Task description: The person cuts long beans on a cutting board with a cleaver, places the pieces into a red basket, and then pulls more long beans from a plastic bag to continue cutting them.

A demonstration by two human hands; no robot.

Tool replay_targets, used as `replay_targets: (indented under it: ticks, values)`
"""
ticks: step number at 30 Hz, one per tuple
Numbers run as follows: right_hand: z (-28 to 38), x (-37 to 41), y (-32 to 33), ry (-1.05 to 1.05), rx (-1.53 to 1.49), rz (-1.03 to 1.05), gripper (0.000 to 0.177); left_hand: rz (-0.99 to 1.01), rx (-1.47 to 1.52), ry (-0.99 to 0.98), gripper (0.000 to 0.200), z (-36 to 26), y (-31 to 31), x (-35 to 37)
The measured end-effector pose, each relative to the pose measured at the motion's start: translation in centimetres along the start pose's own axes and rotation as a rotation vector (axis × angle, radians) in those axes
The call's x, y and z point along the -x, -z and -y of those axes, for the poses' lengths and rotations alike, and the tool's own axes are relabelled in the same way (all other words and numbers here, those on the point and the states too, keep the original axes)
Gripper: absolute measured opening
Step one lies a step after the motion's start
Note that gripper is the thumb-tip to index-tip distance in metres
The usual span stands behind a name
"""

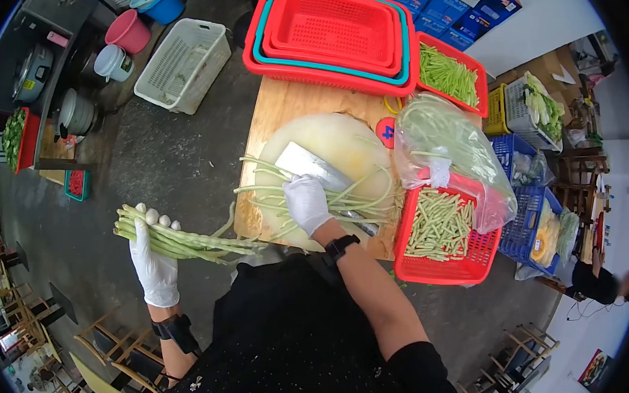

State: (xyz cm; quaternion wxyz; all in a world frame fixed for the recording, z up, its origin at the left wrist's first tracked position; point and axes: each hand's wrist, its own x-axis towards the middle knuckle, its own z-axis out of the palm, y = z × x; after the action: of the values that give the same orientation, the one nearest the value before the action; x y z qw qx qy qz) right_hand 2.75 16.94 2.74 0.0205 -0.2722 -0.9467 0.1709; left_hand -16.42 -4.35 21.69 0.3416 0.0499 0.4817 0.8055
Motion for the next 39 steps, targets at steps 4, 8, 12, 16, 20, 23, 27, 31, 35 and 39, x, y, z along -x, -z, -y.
replay_targets:
  ticks: [4, 8, 12, 16, 20, 23, 27, 31, 35, 39]
  values:
    - [0.3, -1.0, -0.7, 0.030, 0.254, 0.065, 0.012, -0.013, -0.015, -0.025, 0.035, -0.3, 0.2, -0.1]
    - [-0.1, -0.7, -0.2, 0.010, 0.157, 0.013, 0.012, 0.021, 0.020, 0.005, 0.037, 0.4, 0.4, -0.8]
    - [1.2, 0.4, 5.4, -0.103, -0.438, -0.202, 0.018, 0.012, 0.070, 0.059, 0.037, 1.3, -0.3, -1.5]
    - [4.0, 0.5, 11.5, -0.076, -0.719, -0.320, 0.023, 0.009, 0.074, 0.147, 0.031, 2.0, -2.0, -2.9]
    - [7.9, 0.9, 15.8, -0.071, -0.892, -0.218, 0.023, 0.025, -0.061, 0.118, 0.033, 2.5, -4.3, -4.2]
    - [8.9, 1.1, 15.8, 0.029, -0.895, -0.262, 0.022, 0.074, 0.022, 0.111, 0.039, 2.5, -6.0, -4.3]
    - [9.5, 1.7, 15.5, 0.049, -0.875, -0.292, 0.025, 0.092, 0.039, 0.060, 0.042, 2.9, -6.5, -4.1]
    - [10.2, 1.8, 16.5, -0.058, -0.864, -0.216, 0.026, 0.098, 0.060, 0.088, 0.041, 2.8, -6.9, -4.0]
    - [10.6, 2.0, 16.5, -0.050, -0.790, -0.256, 0.025, 0.105, 0.112, 0.114, 0.040, 2.8, -7.0, -3.7]
    - [10.7, 1.7, 17.0, 0.005, -0.630, -0.371, 0.018, 0.135, 0.201, 0.138, 0.038, 2.6, -7.3, -3.5]
